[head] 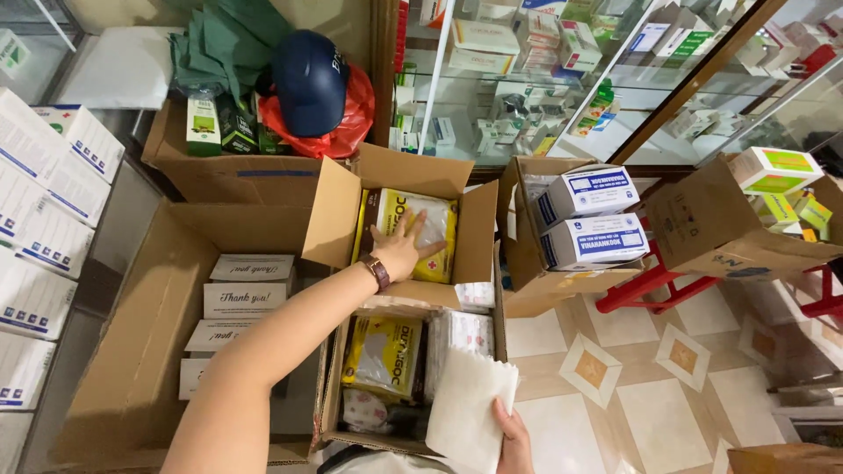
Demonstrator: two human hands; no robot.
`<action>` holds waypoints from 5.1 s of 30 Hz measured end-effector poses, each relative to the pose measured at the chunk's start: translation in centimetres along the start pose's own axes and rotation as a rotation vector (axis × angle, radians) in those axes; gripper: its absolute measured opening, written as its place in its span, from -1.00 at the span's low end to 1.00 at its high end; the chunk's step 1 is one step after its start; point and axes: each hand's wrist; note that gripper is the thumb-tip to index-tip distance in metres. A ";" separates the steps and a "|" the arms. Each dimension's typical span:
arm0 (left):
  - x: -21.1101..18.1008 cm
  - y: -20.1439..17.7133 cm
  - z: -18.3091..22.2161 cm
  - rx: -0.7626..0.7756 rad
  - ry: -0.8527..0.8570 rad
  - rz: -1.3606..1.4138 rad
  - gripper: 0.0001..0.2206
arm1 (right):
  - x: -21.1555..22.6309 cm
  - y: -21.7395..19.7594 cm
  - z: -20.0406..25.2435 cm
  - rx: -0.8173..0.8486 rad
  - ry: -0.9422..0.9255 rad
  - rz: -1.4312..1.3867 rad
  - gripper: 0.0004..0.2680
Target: The person sorts various medical supplies including face masks, small boxes, and packaged items into different cardboard shipping boxes. They move items between boxes, pick up and check individual packages, and arrange them inside the containers.
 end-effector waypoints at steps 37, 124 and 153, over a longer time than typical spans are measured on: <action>-2.8 8.2 16.7 -1.071 0.047 0.552 -0.67 | 1.8 0.1 -6.3 -0.130 -0.048 0.236 -0.55; 3.7 -0.8 8.5 -0.544 0.153 0.446 -0.85 | 0.2 -2.9 -3.6 -0.140 -0.045 0.140 -0.57; -10.7 35.3 2.2 0.143 -0.249 0.327 -0.50 | 1.7 -4.0 -3.6 -0.101 -0.136 0.047 -0.53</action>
Point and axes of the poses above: each hand's wrist, its own z-axis away from the middle knuckle, its own y-axis out of the palm, x = y × z, and after that the axes turned 7 degrees about -y, right-handed
